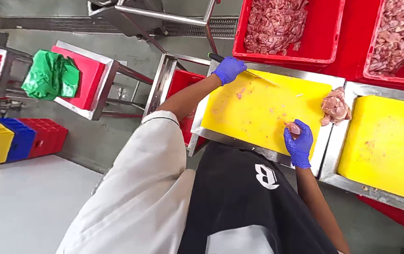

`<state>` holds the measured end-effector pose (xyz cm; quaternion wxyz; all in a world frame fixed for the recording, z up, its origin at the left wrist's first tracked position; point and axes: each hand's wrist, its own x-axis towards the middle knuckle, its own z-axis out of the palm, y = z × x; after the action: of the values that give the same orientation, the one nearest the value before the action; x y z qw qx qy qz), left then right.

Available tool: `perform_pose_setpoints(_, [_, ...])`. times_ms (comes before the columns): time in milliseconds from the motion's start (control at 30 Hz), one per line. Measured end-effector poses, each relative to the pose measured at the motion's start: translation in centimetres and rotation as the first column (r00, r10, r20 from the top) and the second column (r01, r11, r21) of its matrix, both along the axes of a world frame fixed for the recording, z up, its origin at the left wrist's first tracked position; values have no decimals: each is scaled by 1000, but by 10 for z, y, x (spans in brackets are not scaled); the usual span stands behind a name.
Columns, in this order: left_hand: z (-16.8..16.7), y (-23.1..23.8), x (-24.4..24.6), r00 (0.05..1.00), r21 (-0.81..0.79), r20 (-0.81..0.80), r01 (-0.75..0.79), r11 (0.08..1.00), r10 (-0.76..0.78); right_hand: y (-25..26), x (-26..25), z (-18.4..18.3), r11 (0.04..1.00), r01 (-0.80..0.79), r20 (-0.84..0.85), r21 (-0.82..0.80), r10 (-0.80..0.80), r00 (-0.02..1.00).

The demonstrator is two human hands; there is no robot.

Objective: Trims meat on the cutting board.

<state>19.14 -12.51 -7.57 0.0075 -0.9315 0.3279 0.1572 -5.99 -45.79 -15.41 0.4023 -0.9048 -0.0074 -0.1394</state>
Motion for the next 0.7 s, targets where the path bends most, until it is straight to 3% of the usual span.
perform_pose_setpoints(233, [9,40,-28,974,-52,-81,210,976,-213,5,-2,-5,988,112,93,-105,-102,990])
perform_pose_setpoints(433, [6,-7,-10,992,-81,-35,116,990,-119,8,5,-2,935,318,121,-155,-301,946])
perform_pose_setpoints(700, [5,45,-76,996,-109,-91,-12,994,2,8,9,-1,924,362,112,-125,-349,930])
